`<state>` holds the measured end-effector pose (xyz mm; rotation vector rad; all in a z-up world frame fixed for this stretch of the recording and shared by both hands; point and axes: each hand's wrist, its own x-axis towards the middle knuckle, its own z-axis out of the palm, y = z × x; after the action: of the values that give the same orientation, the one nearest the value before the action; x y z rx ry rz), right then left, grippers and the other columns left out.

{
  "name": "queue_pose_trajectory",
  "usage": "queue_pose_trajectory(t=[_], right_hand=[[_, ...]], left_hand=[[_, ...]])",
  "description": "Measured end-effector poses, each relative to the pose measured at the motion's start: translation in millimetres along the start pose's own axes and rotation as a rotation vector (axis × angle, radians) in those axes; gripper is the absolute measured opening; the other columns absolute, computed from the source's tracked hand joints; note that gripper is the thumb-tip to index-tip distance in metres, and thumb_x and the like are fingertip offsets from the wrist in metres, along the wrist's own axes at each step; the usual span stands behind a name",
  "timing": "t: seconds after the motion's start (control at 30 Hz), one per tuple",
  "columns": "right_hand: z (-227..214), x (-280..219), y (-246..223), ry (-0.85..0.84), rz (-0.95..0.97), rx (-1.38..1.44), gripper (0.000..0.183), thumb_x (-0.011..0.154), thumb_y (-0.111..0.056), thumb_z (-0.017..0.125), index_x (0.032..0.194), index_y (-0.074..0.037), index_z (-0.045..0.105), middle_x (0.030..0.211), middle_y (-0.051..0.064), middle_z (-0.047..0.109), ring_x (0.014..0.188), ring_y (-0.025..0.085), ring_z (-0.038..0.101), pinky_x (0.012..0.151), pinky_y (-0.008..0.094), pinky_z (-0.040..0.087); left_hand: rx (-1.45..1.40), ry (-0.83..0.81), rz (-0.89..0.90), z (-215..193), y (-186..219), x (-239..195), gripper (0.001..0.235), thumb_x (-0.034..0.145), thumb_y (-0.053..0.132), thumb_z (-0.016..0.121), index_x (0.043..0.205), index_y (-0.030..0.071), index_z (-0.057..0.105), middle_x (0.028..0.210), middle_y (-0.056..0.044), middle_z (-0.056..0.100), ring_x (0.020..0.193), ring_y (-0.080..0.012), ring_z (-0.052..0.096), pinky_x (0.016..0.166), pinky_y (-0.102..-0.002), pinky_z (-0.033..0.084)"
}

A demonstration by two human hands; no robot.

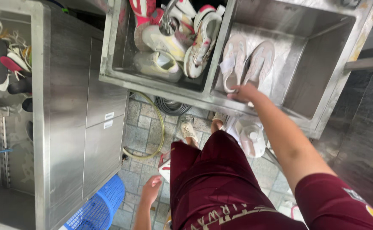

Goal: The person uses a high-pressure water spray gun to clean a pair of white sneakers on a perforated metal surface. They rotate the shoes to spray different angles, including the soles and uppers. The person then moves to a sink to rinse the shoes under a tap before returning to the metal surface to continue spraying them.

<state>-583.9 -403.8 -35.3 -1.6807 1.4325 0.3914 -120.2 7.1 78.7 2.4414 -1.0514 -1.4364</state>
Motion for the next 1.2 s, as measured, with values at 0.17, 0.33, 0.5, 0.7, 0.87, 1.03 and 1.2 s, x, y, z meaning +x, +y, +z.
queue_pose_trajectory(t=[0.17, 0.33, 0.5, 0.7, 0.87, 1.03, 1.2], right_hand=[[-32, -43, -1, 0.345, 0.143, 0.198, 0.076, 0.081, -0.063, 0.070, 0.145, -0.022, 0.062, 0.116, 0.017, 0.078, 0.113, 0.033, 0.071, 0.098, 0.045, 0.053], [-57, -192, -34, 0.808, -0.055, 0.043, 0.062, 0.085, -0.056, 0.086, 0.117, -0.004, 0.074, 0.110, 0.017, 0.070, 0.105, 0.037, 0.065, 0.088, 0.046, 0.052], [-39, -366, -83, 0.983, -0.226, -0.126, 0.041, 0.073, -0.038, 0.090, 0.091, -0.007, 0.069, 0.101, 0.010, 0.065, 0.100, 0.030, 0.063, 0.088, 0.043, 0.047], [31, -524, -106, 0.935, -0.226, -0.052, 0.041, 0.063, -0.037, 0.087, 0.087, -0.008, 0.071, 0.099, 0.009, 0.067, 0.095, 0.033, 0.062, 0.086, 0.046, 0.048], [139, -637, -91, 0.810, -0.139, 0.250, 0.046, 0.064, -0.045, 0.086, 0.089, -0.009, 0.074, 0.106, 0.010, 0.072, 0.100, 0.034, 0.065, 0.086, 0.045, 0.049], [256, -745, -54, 0.592, 0.098, 0.502, 0.053, 0.064, -0.051, 0.085, 0.096, -0.010, 0.076, 0.114, 0.009, 0.075, 0.105, 0.033, 0.066, 0.090, 0.044, 0.049], [369, -849, 5, 0.571, 0.412, 0.548, 0.051, 0.063, -0.051, 0.086, 0.097, -0.014, 0.077, 0.114, 0.005, 0.071, 0.111, 0.029, 0.061, 0.097, 0.042, 0.046]], left_hand=[[0.055, -0.067, 0.056, -23, -22, 24, 0.033, 0.091, 0.020, 0.068, 0.122, 0.010, 0.070, 0.115, -0.011, 0.078, 0.107, -0.0261, 0.074, 0.095, -0.036, 0.055], [0.272, -0.146, 0.113, -52, -41, 63, 0.039, 0.088, 0.026, 0.072, 0.123, 0.011, 0.069, 0.117, -0.012, 0.076, 0.112, -0.0267, 0.071, 0.096, -0.037, 0.054], [0.300, -0.279, 0.486, -28, 45, 108, 0.043, 0.088, 0.025, 0.073, 0.127, 0.007, 0.066, 0.122, -0.014, 0.072, 0.115, -0.0268, 0.069, 0.097, -0.038, 0.053], [-0.272, -0.832, 0.681, 66, 227, 30, 0.046, 0.101, 0.031, 0.065, 0.136, 0.002, 0.061, 0.131, -0.012, 0.070, 0.123, -0.0234, 0.064, 0.106, -0.035, 0.050], [-0.632, -1.410, 0.063, 142, 271, -87, 0.071, 0.100, 0.057, 0.046, 0.149, 0.007, 0.035, 0.130, -0.019, 0.068, 0.112, -0.0308, 0.070, 0.089, -0.045, 0.058], [0.195, -1.354, -0.098, 251, 204, -194, 0.061, 0.098, 0.032, 0.059, 0.152, 0.021, 0.033, 0.137, -0.014, 0.064, 0.108, -0.0263, 0.071, 0.084, -0.041, 0.064], [0.250, -1.313, -0.023, 388, 137, -303, 0.068, 0.090, 0.014, 0.063, 0.154, 0.025, 0.041, 0.128, -0.014, 0.063, 0.098, -0.0244, 0.066, 0.068, -0.039, 0.052]])
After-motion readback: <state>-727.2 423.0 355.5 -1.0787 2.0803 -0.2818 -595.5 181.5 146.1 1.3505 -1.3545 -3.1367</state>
